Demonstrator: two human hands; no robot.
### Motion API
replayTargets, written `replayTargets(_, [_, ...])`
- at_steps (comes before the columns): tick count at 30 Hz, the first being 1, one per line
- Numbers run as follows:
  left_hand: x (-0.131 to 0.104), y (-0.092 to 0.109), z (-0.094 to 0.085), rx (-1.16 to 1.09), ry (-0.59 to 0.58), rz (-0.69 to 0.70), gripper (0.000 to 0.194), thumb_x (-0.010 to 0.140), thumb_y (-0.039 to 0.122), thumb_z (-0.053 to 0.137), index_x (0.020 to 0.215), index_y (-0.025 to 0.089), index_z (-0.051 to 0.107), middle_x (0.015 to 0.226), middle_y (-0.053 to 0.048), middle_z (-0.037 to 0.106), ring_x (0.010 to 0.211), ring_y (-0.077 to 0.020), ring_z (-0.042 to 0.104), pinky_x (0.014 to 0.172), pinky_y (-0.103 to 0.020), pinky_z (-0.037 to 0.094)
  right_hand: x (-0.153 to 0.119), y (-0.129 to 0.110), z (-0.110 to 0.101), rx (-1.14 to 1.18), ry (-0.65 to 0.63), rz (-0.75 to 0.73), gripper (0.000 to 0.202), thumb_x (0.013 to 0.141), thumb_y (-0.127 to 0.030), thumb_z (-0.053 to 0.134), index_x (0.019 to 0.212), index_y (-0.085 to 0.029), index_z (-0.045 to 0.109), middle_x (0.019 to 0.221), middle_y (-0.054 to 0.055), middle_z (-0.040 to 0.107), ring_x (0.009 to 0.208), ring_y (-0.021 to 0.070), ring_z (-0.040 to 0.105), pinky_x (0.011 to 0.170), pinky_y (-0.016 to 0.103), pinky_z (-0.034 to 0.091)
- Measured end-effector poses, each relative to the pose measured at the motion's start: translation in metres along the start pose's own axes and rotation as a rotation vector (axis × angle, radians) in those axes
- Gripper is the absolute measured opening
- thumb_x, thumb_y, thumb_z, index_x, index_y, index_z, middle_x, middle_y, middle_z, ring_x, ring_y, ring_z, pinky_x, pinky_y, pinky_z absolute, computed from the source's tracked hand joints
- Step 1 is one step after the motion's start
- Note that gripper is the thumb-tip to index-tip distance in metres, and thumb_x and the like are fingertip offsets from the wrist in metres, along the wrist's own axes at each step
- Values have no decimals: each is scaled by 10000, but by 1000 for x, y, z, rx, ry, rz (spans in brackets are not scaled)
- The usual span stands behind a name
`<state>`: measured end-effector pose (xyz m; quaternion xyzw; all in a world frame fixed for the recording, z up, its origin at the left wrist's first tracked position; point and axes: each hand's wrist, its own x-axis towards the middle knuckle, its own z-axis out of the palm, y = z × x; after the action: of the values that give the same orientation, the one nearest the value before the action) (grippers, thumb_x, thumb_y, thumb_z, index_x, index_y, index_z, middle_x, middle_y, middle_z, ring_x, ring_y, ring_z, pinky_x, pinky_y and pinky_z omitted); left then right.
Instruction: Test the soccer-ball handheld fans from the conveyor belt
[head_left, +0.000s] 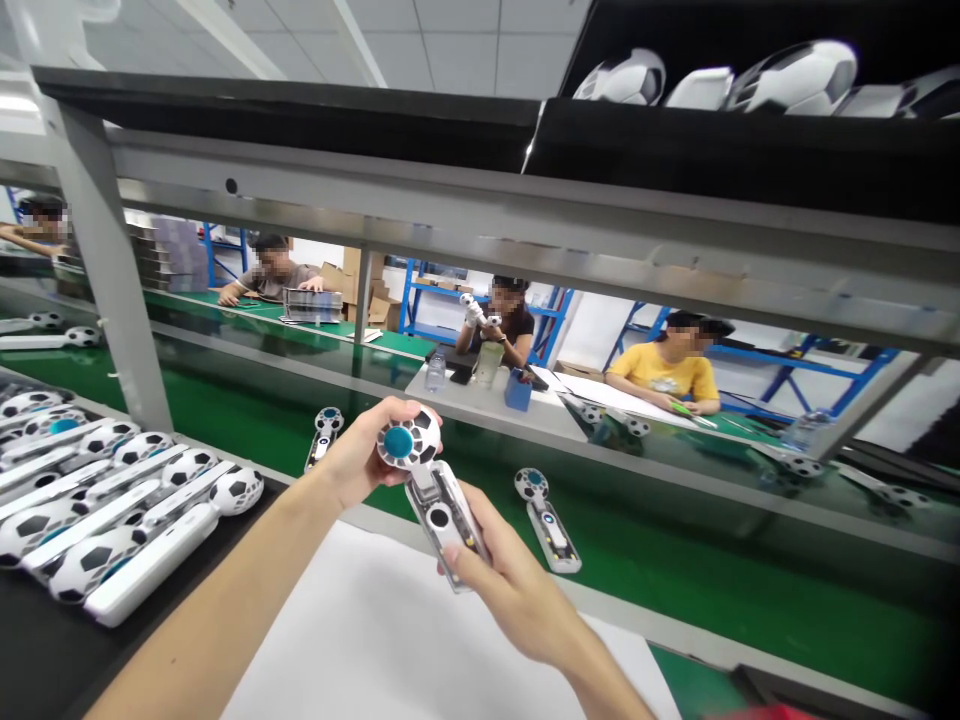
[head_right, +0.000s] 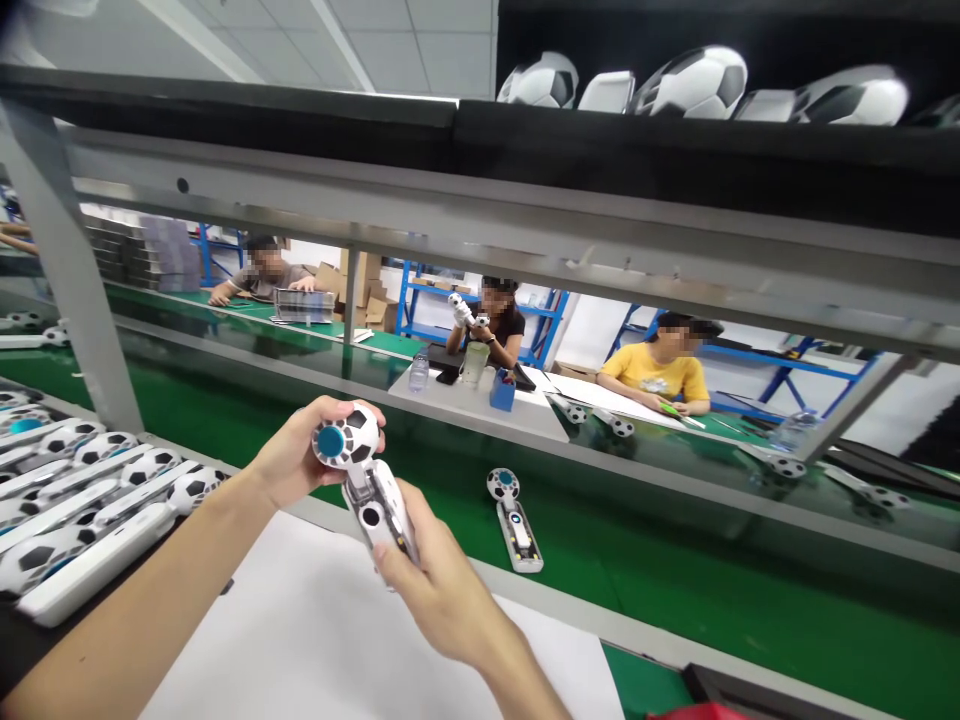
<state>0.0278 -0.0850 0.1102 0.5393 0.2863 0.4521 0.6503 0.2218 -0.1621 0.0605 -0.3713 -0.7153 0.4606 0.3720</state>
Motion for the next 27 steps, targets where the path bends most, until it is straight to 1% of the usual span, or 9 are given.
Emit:
replayTargets(3, [-3,1,3,-3,-1,9,368,781,478,583,937,148,629,759,-49,629,483,-79,435,372,-173,274,-3,-3,-3,-161,37,-15,451,978,-298,467,1418,-310,371,947,17,561,783,171,529,658,286,447])
replayTargets(8, [-9,5,9,135,12,98,316,833,462,558,929,168,617,761,-39,633,509,-112,523,377,-184,303,-3,-6,-11,-702,178,-64,544,895,-158,442,1418,-284,362,1086,54,641,825,226,592,706,347,448])
replayTargets(12, [-11,7,11,177,-4,122,354,862,506,515,940,171,601,782,-47,652,504,-116,541,377,-186,323,-3,-3,-13,-772,242,-119,612,885,-172,446,1470,-285,311,1169,85,638,897,271,625,744,403,473])
replayTargets(14, [-12,7,10,183,-25,122,383,884,536,483,956,175,587,757,-41,647,480,-111,534,376,-188,329,-3,-1,-12,-577,209,-75,648,907,-196,464,1506,-317,249,1055,63,651,806,230,616,686,364,489])
replayTargets(16, [-12,7,10,197,-48,118,398,903,567,455,982,190,556,676,-12,614,453,-113,527,373,-188,334,-1,1,-9,-163,122,-21,651,911,-243,511,1497,-330,241,990,51,639,757,202,619,552,280,496])
replayTargets(19, [-14,8,10,232,-91,127,403,920,602,426,1054,227,489,670,10,606,443,-116,530,374,-191,349,2,1,-3,598,-73,15,450,870,-343,571,1299,-262,462,998,59,629,636,167,641,332,170,434])
replayTargets(21, [-16,9,11,249,-117,138,418,922,619,414,1119,252,448,725,5,627,448,-119,540,370,-193,354,3,-3,0,927,-222,20,302,866,-400,550,1090,-198,572,900,43,640,477,106,579,257,138,396])
replayTargets(24, [-17,9,14,246,-128,148,434,920,629,418,1158,266,419,709,11,621,456,-127,550,367,-188,351,1,-12,3,1083,-368,66,316,888,-438,505,959,-152,620,640,3,600,352,65,471,235,93,352])
replayTargets(27, [-16,7,15,210,-108,167,435,922,623,420,1145,251,445,671,11,600,460,-128,541,370,-189,352,-3,-19,7,1056,-268,63,277,885,-405,550,1021,-169,602,723,22,634,409,78,516,266,102,377])
